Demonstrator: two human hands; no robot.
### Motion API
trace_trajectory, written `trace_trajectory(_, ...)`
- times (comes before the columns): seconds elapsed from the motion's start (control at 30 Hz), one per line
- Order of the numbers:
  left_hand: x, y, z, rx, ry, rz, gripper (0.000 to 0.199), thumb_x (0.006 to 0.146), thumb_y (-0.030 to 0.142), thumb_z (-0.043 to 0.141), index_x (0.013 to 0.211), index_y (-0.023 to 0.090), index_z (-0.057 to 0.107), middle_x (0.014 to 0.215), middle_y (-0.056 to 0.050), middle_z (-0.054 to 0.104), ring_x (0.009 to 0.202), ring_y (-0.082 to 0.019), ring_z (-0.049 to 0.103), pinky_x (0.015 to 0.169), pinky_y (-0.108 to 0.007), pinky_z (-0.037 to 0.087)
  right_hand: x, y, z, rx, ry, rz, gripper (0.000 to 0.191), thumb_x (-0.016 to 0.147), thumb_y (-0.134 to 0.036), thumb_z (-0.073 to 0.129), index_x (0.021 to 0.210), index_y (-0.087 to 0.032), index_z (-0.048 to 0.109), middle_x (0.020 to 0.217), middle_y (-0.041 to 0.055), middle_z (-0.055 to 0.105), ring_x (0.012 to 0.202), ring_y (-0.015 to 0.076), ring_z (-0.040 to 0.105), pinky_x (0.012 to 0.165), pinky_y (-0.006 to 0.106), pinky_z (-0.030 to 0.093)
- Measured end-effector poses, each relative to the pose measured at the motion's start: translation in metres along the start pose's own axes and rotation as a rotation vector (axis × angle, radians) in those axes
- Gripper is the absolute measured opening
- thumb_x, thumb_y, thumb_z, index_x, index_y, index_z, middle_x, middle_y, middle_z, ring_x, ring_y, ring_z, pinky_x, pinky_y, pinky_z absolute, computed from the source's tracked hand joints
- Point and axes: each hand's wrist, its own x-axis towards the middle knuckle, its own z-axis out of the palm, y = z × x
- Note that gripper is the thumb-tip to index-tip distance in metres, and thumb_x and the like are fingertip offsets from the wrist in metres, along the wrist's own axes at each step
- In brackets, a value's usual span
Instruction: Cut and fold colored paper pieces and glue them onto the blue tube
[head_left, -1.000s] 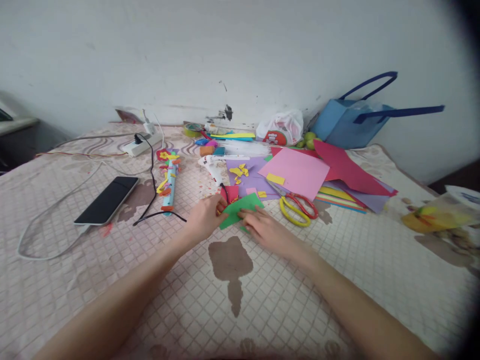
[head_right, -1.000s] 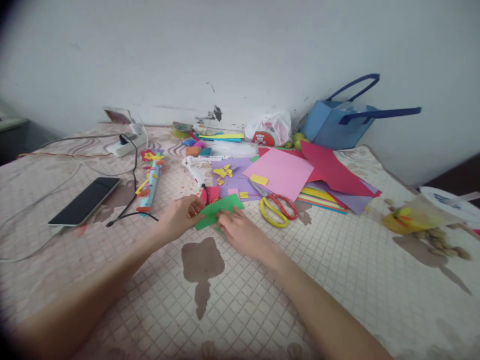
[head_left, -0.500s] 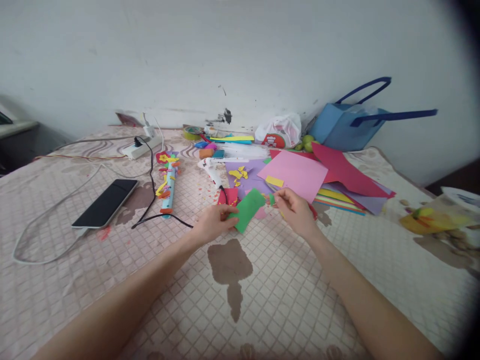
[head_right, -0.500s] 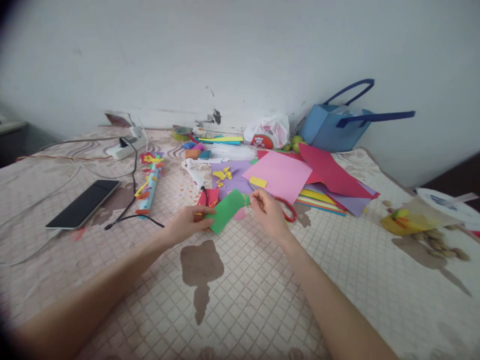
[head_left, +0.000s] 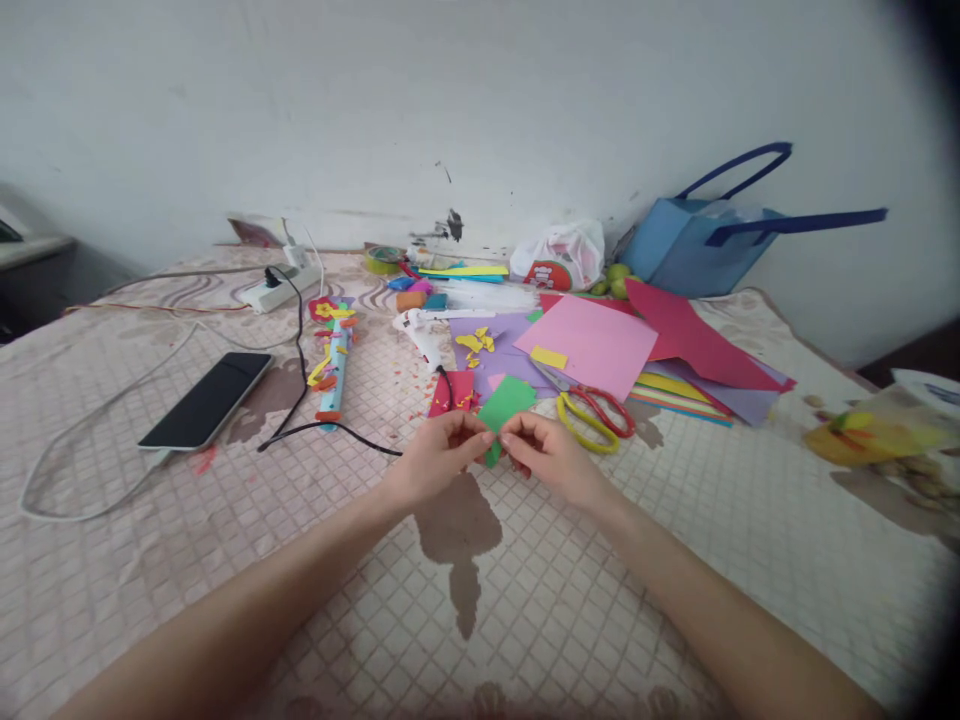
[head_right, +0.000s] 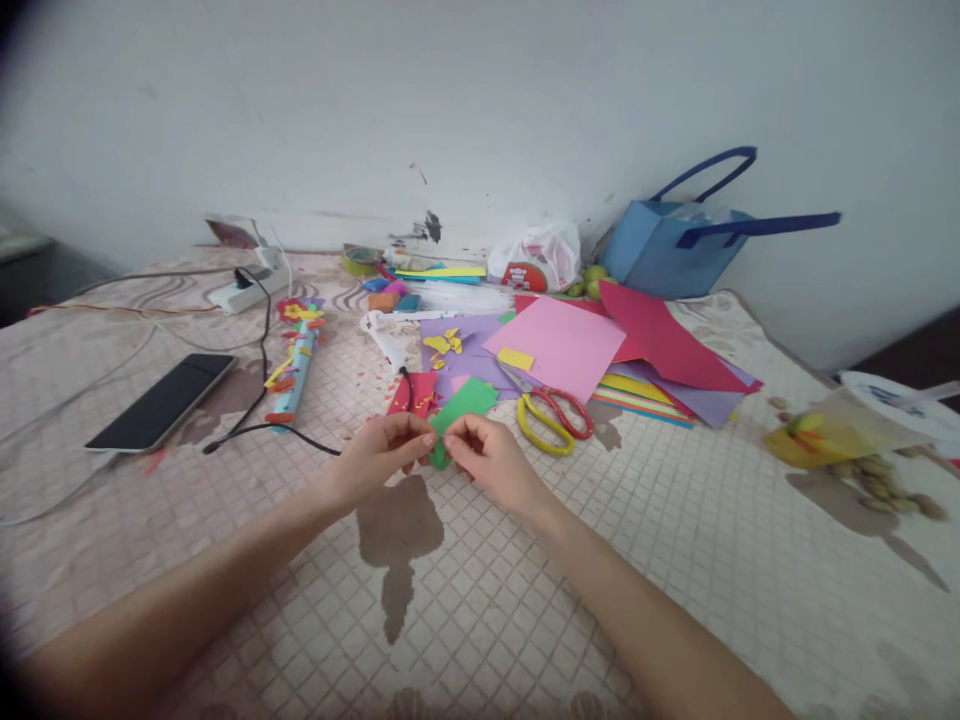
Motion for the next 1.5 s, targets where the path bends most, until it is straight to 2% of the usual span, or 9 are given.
trace_trajectory(0.1, 0.002, -0.003, 0.001, -0.118, -0.002, -0.051, 0.021, 0.076, 0.034, 0.057, 0.071, 0.013, 0.054, 0.055, 0.003, 0.052, 0.049, -0.007, 0.047, 0.047, -0.019, 0.037, -0.004, -0.006, 0.003, 0.063, -0.041, 0.032, 0.023, 0.083, -0.039, 0.050, 0.074, -0.018, 0.052, 0.057, -0.0044, 0.048, 0.048, 0.0083, 0.045, 0.045, 0.021, 0.037)
trace_trajectory(0.3, 0.001, -0.003, 0.000, -0.151, -0.008, -0.044, 0.021, 0.075, 0.033, 0.059, 0.070, 0.013, 0.054, 0.056, 0.002, 0.055, 0.050, -0.007, 0.049, 0.048, -0.019, 0.038, -0.005, -0.007, 0.000, 0.081, -0.087, 0.051, 0.018, 0.081, -0.034, 0.054, 0.075, -0.017, 0.054, 0.058, -0.0027, 0.053, 0.050, 0.0087, 0.048, 0.047, 0.022, 0.039)
trace_trajectory(0.63, 0.000, 0.000, 0.003, -0.183, -0.008, -0.073, 0.020, 0.075, 0.032, 0.060, 0.075, 0.013, 0.055, 0.065, 0.000, 0.058, 0.060, -0.010, 0.056, 0.051, -0.020, 0.043, -0.008, -0.005, 0.008, -0.248, 0.168, -0.124, 0.011, 0.077, -0.025, 0.056, 0.068, -0.019, 0.053, 0.064, -0.0008, 0.057, 0.057, 0.0117, 0.050, 0.053, 0.024, 0.039)
trace_trajectory(0.83, 0.001, -0.001, -0.004, -0.305, -0.100, -0.123, 0.018, 0.076, 0.030, 0.060, 0.077, 0.013, 0.057, 0.065, -0.001, 0.058, 0.061, -0.008, 0.057, 0.055, -0.019, 0.045, -0.005, -0.003, 0.003, 0.147, -0.028, 0.048, 0.021, 0.077, -0.038, 0.059, 0.070, -0.019, 0.052, 0.057, -0.0043, 0.050, 0.048, 0.0089, 0.046, 0.046, 0.022, 0.038)
trace_trajectory(0.97, 0.001, 0.002, -0.007, -0.339, -0.131, -0.150, 0.016, 0.072, 0.023, 0.064, 0.083, 0.012, 0.058, 0.068, 0.000, 0.059, 0.060, -0.007, 0.055, 0.057, -0.019, 0.047, -0.004, 0.000, 0.002, 0.327, -0.034, 0.130, 0.023, 0.077, -0.040, 0.059, 0.073, -0.019, 0.052, 0.057, -0.0048, 0.049, 0.050, 0.0082, 0.046, 0.046, 0.021, 0.039)
trace_trajectory(1.1, 0.001, 0.000, -0.007, -0.303, -0.091, -0.089, 0.022, 0.068, 0.016, 0.065, 0.087, 0.014, 0.054, 0.075, -0.001, 0.059, 0.064, -0.008, 0.056, 0.058, -0.021, 0.047, -0.004, -0.002, 0.005, 0.324, 0.011, 0.105, 0.016, 0.075, -0.032, 0.060, 0.081, -0.021, 0.050, 0.063, -0.0054, 0.051, 0.051, 0.0080, 0.048, 0.047, 0.021, 0.039)
trace_trajectory(1.23, 0.003, -0.004, -0.007, -0.161, -0.077, 0.033, 0.009, 0.071, 0.016, 0.060, 0.078, 0.013, 0.055, 0.072, 0.000, 0.056, 0.063, -0.009, 0.055, 0.058, -0.022, 0.046, -0.004, -0.004, 0.005, 0.204, 0.035, -0.014, 0.003, 0.077, -0.022, 0.053, 0.079, -0.020, 0.052, 0.065, -0.0045, 0.052, 0.054, 0.0086, 0.050, 0.051, 0.022, 0.042)
trace_trajectory(1.4, 0.004, -0.008, -0.009, 0.001, -0.092, 0.116, 0.014, 0.070, 0.014, 0.055, 0.084, 0.013, 0.058, 0.078, -0.003, 0.061, 0.070, -0.012, 0.059, 0.062, -0.024, 0.048, -0.004, -0.002, 0.002, 0.041, 0.084, -0.109, 0.013, 0.076, -0.015, 0.046, 0.084, -0.019, 0.056, 0.073, -0.0007, 0.058, 0.062, 0.0109, 0.055, 0.060, 0.026, 0.045)
trace_trajectory(1.5, 0.003, -0.011, -0.008, 0.077, -0.038, 0.204, 0.020, 0.067, 0.010, 0.056, 0.087, 0.014, 0.057, 0.085, -0.003, 0.061, 0.074, -0.013, 0.059, 0.068, -0.026, 0.049, -0.004, -0.001, 0.003, -0.020, 0.129, -0.145, 0.015, 0.076, -0.015, 0.047, 0.086, -0.019, 0.057, 0.080, 0.0013, 0.061, 0.069, 0.0129, 0.058, 0.064, 0.027, 0.047)
